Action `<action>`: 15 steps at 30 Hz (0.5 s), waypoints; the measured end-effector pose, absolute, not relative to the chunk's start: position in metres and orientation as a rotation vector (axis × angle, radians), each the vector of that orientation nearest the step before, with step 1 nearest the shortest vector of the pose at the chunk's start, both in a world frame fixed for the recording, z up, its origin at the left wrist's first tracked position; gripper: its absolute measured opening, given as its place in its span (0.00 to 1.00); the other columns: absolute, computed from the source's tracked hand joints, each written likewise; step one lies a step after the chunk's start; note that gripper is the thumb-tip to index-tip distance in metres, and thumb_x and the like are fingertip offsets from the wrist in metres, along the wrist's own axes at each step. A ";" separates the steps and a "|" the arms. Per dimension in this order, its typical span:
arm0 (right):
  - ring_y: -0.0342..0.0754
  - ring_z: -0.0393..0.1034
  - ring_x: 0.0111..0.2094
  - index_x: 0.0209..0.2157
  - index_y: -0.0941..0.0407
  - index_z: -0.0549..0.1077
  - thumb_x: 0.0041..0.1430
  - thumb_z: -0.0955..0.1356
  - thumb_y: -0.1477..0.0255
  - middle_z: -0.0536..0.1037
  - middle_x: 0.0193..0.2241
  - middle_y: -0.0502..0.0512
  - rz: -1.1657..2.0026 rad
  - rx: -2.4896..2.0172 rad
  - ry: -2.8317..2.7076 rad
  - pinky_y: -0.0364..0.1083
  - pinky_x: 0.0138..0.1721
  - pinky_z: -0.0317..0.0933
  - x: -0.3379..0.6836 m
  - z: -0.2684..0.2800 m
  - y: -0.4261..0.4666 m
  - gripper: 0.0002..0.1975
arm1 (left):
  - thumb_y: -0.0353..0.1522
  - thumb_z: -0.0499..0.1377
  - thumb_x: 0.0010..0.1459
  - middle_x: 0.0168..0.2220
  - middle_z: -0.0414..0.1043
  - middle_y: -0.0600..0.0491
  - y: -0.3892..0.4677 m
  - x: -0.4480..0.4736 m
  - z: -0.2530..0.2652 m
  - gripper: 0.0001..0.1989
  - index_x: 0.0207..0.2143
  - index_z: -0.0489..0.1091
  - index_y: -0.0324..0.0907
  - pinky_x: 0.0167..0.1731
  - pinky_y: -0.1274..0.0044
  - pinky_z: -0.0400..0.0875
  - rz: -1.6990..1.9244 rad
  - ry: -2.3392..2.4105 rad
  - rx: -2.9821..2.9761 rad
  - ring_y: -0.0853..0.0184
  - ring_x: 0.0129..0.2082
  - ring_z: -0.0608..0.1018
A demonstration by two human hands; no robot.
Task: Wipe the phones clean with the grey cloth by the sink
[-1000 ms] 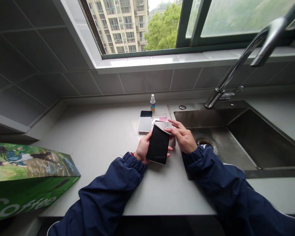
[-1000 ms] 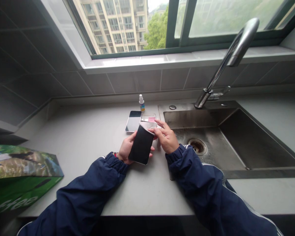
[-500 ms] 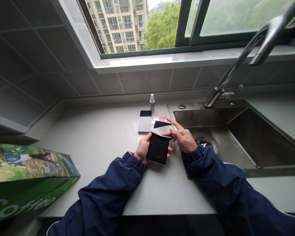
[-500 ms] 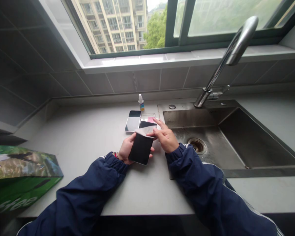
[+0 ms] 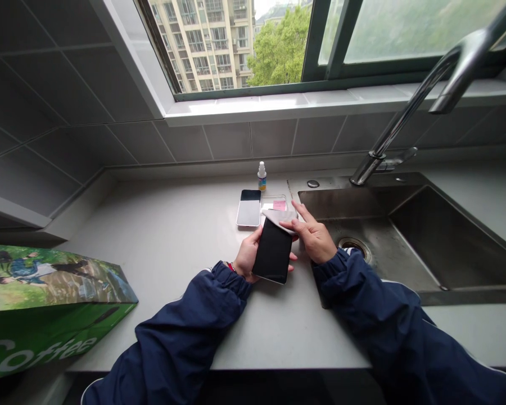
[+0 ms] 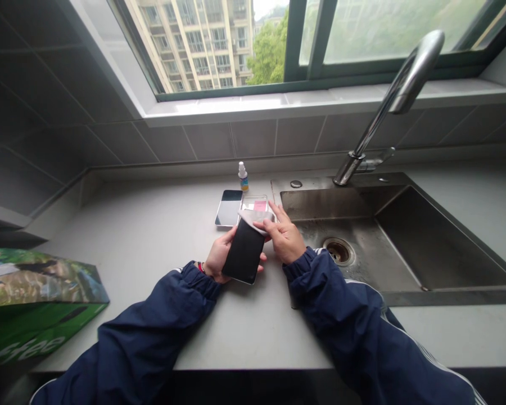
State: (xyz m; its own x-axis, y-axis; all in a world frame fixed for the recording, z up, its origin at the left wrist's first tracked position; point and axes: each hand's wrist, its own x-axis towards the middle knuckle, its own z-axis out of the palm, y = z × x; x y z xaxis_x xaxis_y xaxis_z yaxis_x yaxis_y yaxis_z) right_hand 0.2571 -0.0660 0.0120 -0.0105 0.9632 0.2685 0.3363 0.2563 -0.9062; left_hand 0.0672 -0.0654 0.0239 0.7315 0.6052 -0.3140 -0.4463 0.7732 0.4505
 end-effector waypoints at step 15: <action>0.66 0.24 0.73 0.47 0.40 0.81 0.70 0.62 0.59 0.42 0.72 0.39 0.410 -1.355 -1.889 0.78 0.63 0.28 0.255 0.016 -0.074 0.16 | 0.47 0.43 0.68 0.36 0.80 0.38 -0.064 0.065 0.022 0.31 0.53 0.74 0.32 0.33 0.60 0.79 0.600 0.551 0.362 0.51 0.33 0.83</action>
State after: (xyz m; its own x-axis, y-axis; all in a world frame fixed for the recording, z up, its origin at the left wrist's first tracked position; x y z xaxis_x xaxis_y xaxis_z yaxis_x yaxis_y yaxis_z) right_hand 0.2553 -0.0739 0.0155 -0.1466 0.9079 0.3926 0.6633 0.3847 -0.6419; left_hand 0.0653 -0.0637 0.0224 0.6899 0.6167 -0.3790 -0.4303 0.7704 0.4704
